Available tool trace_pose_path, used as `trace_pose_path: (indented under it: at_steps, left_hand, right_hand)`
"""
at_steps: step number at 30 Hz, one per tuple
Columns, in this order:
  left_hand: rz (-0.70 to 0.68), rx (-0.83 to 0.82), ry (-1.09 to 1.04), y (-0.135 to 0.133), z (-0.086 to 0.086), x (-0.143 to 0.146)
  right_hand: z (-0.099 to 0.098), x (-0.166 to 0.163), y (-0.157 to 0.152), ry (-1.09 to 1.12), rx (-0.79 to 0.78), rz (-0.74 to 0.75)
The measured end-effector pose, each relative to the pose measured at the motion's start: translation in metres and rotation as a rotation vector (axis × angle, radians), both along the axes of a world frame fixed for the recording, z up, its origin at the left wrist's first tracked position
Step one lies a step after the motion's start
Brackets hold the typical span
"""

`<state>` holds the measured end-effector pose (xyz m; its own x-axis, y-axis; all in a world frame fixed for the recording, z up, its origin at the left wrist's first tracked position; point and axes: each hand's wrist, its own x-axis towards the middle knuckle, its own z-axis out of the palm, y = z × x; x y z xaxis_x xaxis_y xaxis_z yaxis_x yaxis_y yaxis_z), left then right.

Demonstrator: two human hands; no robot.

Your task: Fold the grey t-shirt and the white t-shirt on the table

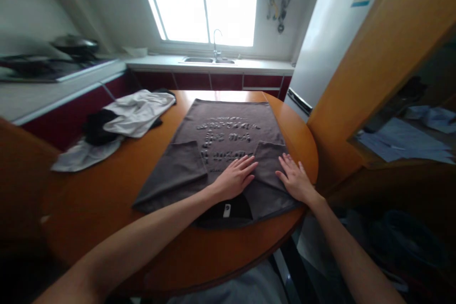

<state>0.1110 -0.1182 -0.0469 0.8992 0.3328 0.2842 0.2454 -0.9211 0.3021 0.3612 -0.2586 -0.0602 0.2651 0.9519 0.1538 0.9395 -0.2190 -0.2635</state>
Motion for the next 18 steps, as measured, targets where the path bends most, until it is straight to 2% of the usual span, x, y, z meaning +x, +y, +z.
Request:
trace_pose_path:
  at_steps: [3,6,13,18]
  left_hand:
    - [-0.016,0.031,0.014,-0.003,0.000,-0.002]
    - [-0.018,0.070,0.021,-0.004,-0.002,-0.002]
    - [-0.009,0.108,0.068,-0.006,-0.004,0.000]
    - [-0.017,0.101,0.066,-0.004,-0.003,0.000]
  right_hand:
    - [-0.018,0.008,-0.002,-0.060,0.012,-0.020]
    - [-0.026,0.018,-0.002,-0.088,0.016,-0.014]
    - [-0.026,0.018,-0.003,-0.046,0.041,-0.033]
    - [-0.018,0.010,-0.002,0.061,0.139,-0.076]
